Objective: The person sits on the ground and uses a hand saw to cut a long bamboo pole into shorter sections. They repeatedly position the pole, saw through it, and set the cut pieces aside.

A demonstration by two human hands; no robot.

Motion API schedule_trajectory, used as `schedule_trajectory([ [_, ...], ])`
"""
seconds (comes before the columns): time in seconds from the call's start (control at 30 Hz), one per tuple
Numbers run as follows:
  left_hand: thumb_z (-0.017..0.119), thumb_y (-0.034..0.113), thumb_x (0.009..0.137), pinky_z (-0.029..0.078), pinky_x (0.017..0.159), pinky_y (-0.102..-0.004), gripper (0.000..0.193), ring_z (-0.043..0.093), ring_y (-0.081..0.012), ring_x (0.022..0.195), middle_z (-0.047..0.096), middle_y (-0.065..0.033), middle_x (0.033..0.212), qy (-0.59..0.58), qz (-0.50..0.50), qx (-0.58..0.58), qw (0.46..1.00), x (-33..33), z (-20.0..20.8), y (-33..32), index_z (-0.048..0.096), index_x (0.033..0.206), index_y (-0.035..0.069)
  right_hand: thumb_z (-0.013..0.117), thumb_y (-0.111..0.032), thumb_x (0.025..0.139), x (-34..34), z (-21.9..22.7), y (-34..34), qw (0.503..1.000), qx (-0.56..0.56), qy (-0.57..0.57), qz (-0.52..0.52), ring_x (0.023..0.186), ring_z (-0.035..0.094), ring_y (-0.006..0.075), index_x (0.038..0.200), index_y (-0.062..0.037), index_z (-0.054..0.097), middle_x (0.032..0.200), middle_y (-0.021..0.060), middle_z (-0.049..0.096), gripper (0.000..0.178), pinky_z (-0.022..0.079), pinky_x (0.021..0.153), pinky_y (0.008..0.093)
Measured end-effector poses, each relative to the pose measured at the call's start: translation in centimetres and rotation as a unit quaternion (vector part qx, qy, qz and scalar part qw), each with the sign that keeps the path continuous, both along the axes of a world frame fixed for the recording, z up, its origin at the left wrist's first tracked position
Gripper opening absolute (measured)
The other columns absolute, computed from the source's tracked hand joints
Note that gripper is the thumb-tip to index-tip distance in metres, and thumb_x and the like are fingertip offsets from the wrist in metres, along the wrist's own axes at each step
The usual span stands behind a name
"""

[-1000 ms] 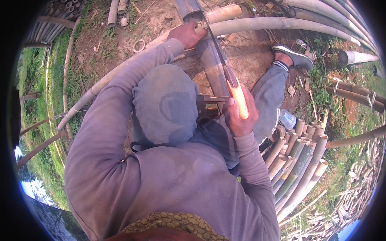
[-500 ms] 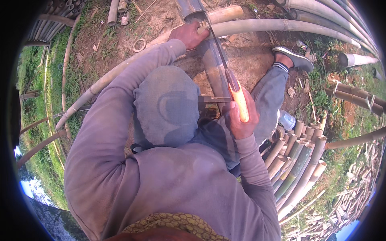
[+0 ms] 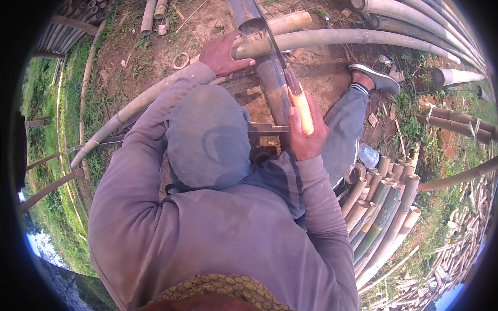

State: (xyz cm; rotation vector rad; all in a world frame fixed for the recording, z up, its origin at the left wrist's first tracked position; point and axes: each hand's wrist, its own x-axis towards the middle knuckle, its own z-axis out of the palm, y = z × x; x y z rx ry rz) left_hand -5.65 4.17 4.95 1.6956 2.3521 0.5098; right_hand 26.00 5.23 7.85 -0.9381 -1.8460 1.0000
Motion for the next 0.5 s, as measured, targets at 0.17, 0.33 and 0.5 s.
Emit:
schedule_trajectory([
  [0.17,0.085,0.037,0.084,0.056,0.096,-0.0528,0.065,0.07,-0.0427,0.112,0.07,-0.0201,0.121,0.042,0.049,-0.139,0.988,-2.3,-1.2,-4.1,0.054,0.137,0.016,0.071,-0.011,0.1,-0.7,-0.2,-0.6,0.997,-0.06,0.043,-0.01,0.125,0.067,0.026,0.14,0.0055,0.062,0.136,0.0189,0.069,0.044,0.052,0.106,0.0364],
  [0.33,0.082,0.027,0.086,0.058,0.087,-0.0543,0.05,0.072,-0.0415,0.103,0.071,-0.0177,0.112,0.09,-0.009,-0.105,0.99,-2.8,-0.6,-2.6,0.053,0.126,0.016,0.071,-0.012,0.101,-0.7,0.0,0.1,0.998,-0.025,0.06,-0.016,0.126,0.065,0.026,0.142,0.0062,0.06,0.137,0.0188,0.067,0.046,0.051,0.107,0.0367],
  [0.5,0.08,0.026,0.086,0.058,0.084,-0.0542,0.045,0.074,-0.0406,0.099,0.073,-0.0171,0.104,0.082,-0.033,-0.073,0.993,-2.6,-1.5,-2.2,0.054,0.12,0.014,0.072,-0.023,0.103,0.1,0.2,0.8,0.999,-0.019,0.01,-0.03,0.098,0.064,0.0139,0.142,0.0014,0.062,0.128,0.0112,0.069,0.047,0.052,0.083,0.027],
])
